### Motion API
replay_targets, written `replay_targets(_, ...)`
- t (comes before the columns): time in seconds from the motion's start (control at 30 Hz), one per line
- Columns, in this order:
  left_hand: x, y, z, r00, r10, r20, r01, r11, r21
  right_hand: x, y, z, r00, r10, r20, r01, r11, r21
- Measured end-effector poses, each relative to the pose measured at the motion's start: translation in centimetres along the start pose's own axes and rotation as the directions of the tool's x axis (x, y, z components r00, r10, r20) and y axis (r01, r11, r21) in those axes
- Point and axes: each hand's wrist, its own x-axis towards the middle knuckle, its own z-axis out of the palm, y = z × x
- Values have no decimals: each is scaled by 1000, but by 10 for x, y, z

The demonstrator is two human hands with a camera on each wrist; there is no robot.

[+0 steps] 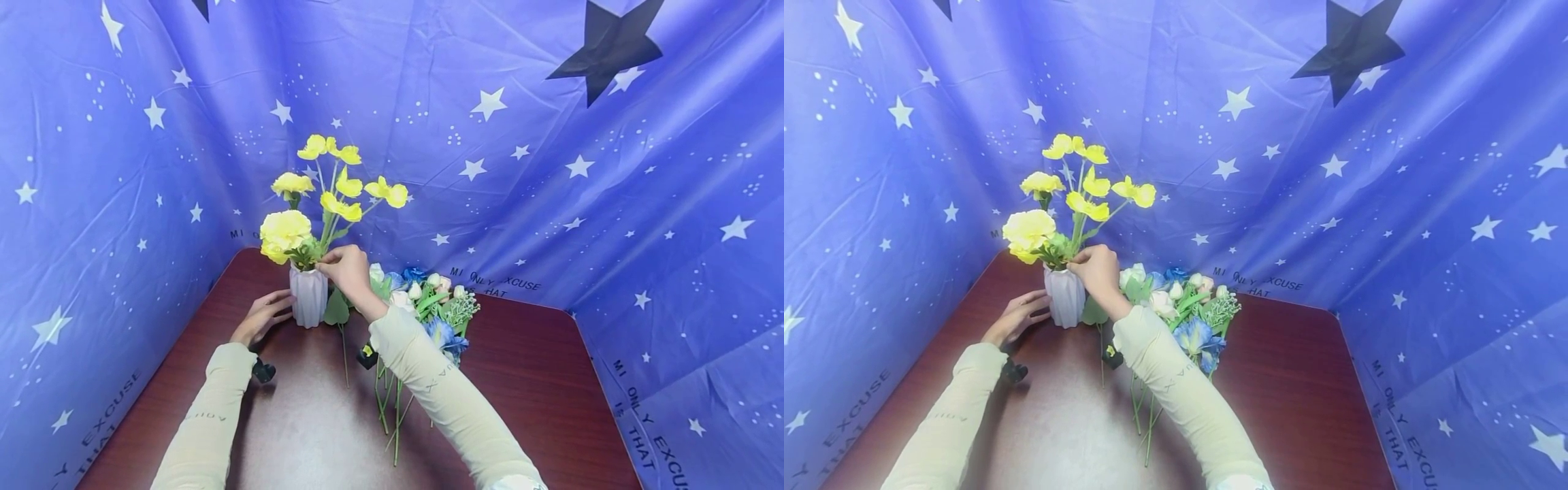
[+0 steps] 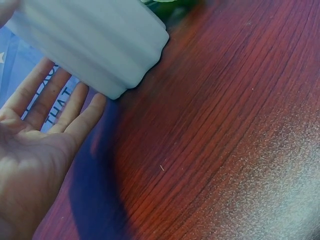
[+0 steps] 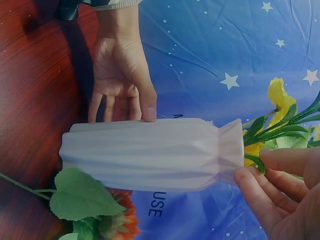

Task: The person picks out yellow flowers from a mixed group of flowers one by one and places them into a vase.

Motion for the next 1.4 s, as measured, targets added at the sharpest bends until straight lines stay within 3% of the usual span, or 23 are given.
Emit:
replay_targets(0.43, 0, 1, -1, 1000, -18, 0, 18, 999, -31, -3, -1, -2, 1000, -3, 17, 3, 1000, 12)
replay_targets(0.87, 0, 2, 1, 999, -40, 22, 39, 999, 15, -5, 0, -5, 1000, 14, 22, -15, 999, 38)
replay_targets(1.4, -1, 5, -1, 997, -50, 55, 51, 998, -23, -7, -3, -23, 998, -1, 58, -1, 999, 38)
